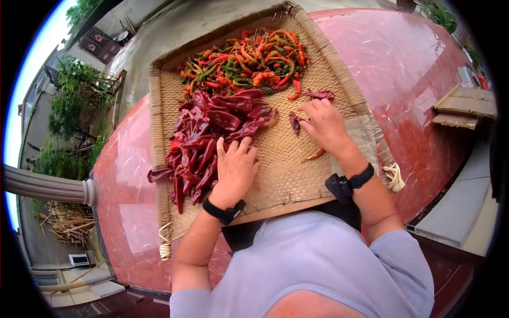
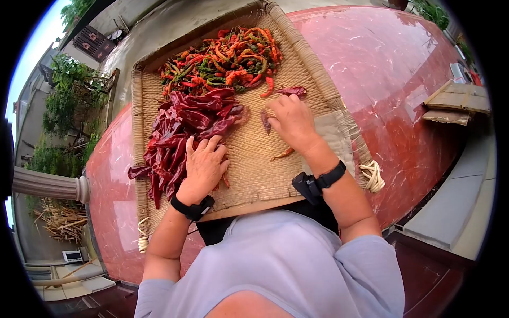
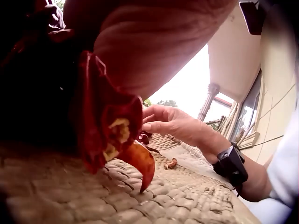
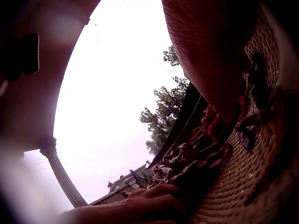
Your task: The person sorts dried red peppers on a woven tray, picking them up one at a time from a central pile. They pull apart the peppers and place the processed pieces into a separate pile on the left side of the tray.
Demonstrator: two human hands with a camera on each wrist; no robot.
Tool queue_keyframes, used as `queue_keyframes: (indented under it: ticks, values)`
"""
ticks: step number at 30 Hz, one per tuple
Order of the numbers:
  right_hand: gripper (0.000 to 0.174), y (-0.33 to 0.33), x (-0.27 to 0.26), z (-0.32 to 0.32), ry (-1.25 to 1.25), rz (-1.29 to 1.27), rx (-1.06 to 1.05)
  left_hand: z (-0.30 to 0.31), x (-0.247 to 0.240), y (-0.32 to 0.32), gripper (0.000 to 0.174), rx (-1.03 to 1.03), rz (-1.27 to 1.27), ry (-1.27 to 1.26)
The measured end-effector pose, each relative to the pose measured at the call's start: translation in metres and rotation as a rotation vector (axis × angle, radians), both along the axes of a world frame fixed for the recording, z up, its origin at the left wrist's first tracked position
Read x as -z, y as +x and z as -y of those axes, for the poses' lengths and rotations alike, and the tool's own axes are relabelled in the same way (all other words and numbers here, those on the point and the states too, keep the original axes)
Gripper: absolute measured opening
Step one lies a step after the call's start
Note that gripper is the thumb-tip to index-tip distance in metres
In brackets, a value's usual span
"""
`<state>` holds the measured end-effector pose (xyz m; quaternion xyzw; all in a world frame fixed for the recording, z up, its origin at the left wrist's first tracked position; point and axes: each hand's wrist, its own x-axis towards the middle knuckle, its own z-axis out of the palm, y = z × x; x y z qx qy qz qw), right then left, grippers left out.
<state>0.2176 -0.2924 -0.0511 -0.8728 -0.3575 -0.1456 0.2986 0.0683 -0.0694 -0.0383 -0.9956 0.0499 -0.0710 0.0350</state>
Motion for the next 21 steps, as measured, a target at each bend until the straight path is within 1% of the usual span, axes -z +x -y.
queue_keyframes:
  ticks: [3,5,8,11,14,16,18,20,21]
  values:
    - [0.031,-0.004,0.003,-0.008,-0.106,0.023,-0.086,-0.008,-0.001,-0.001,0.025,0.023,0.025,-0.029]
    - [0.032,-0.004,0.011,-0.01,-0.195,0.045,-0.117,-0.009,-0.004,0.0,0.025,-0.008,-0.012,0.0]
    - [0.031,-0.002,0.023,-0.011,-0.21,0.036,-0.106,-0.012,-0.001,-0.001,0.026,-0.024,0.003,0.015]
    - [0.028,-0.003,0.018,-0.011,-0.185,-0.021,-0.109,-0.008,-0.004,-0.005,0.027,-0.034,-0.006,-0.003]
    - [0.029,-0.003,0.017,-0.008,-0.185,-0.052,-0.114,-0.001,-0.006,-0.012,0.026,0.021,0.092,-0.054]
    - [0.03,-0.002,0.018,-0.014,-0.189,-0.059,-0.141,0.004,-0.019,-0.017,0.027,0.052,0.001,-0.057]
    - [0.031,0.001,0.02,-0.012,-0.192,-0.064,-0.182,0.011,-0.031,-0.028,0.027,0.047,-0.002,-0.154]
    - [0.031,0.001,0.02,-0.014,-0.171,-0.043,-0.231,0.011,-0.038,-0.038,0.026,0.034,0.119,-0.197]
    - [0.031,0.001,0.019,-0.014,-0.162,-0.033,-0.241,0.007,-0.047,-0.046,0.028,-0.01,0.156,-0.263]
